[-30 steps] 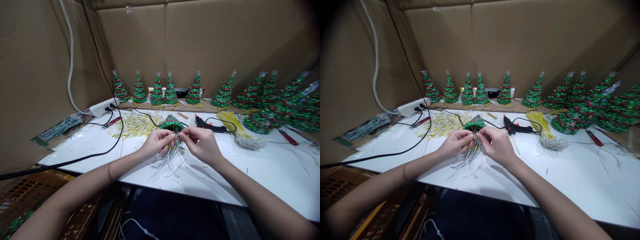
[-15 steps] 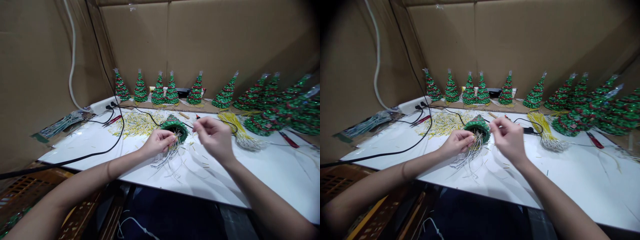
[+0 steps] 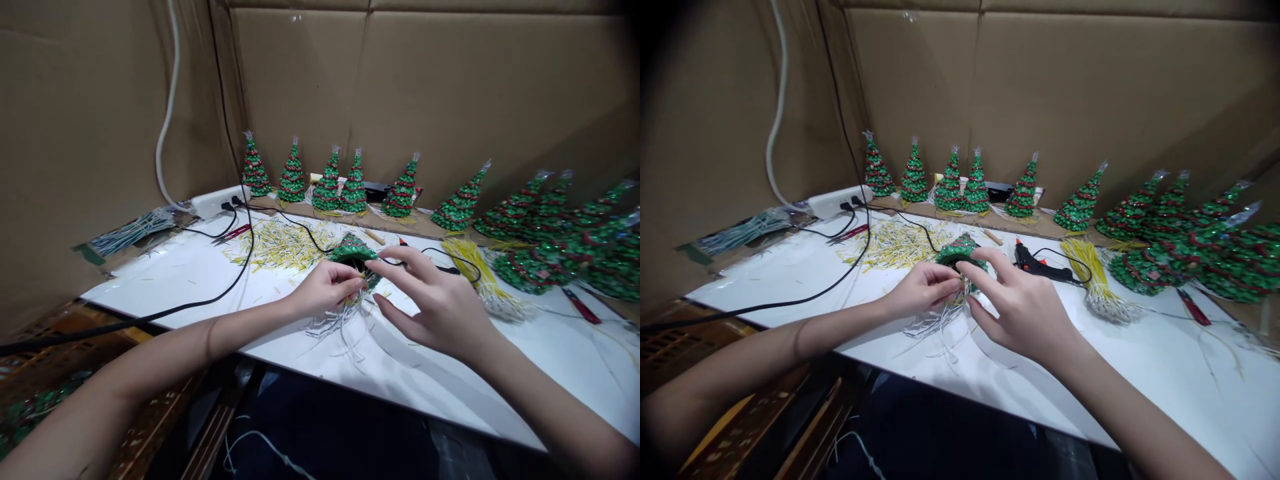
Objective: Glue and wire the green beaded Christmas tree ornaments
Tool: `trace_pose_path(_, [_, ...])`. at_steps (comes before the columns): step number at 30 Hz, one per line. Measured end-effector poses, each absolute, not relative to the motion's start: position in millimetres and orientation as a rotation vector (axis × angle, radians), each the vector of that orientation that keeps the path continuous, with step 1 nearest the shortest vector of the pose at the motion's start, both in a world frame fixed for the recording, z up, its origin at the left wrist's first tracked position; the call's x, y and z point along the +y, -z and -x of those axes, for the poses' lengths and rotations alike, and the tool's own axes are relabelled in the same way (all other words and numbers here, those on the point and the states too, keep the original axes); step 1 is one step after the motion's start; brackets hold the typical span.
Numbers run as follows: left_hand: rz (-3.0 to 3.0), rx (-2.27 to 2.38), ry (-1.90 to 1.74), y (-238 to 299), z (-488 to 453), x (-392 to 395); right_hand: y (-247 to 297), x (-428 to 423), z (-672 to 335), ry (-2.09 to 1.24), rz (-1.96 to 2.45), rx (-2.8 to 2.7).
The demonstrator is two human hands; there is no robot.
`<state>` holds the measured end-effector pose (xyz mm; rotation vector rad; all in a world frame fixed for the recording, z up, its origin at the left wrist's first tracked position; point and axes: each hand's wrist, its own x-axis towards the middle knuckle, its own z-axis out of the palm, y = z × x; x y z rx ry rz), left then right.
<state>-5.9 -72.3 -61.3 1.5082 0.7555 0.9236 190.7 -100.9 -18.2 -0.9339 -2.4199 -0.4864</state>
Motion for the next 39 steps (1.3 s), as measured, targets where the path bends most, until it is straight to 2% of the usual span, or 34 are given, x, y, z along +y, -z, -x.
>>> trace_pose_path(6, [-1.526, 0.739, -0.901, 63, 8, -73, 14, -89, -183, 0.659, 0.854, -2.561])
trace_pose_path(21, [-1.544, 0.717, -0.92, 67, 7, -74, 21, -88, -186, 0.826, 0.738, -2.59])
trace_pose_path(34, [-1.537, 0.725, -0.928, 71, 7, -74, 32, -86, -186, 0.939, 0.694, -2.61])
trace_pose_path(39, [-1.598, 0.765, -0.888, 70, 8, -76, 34, -86, -185, 0.88, 0.677, -2.561])
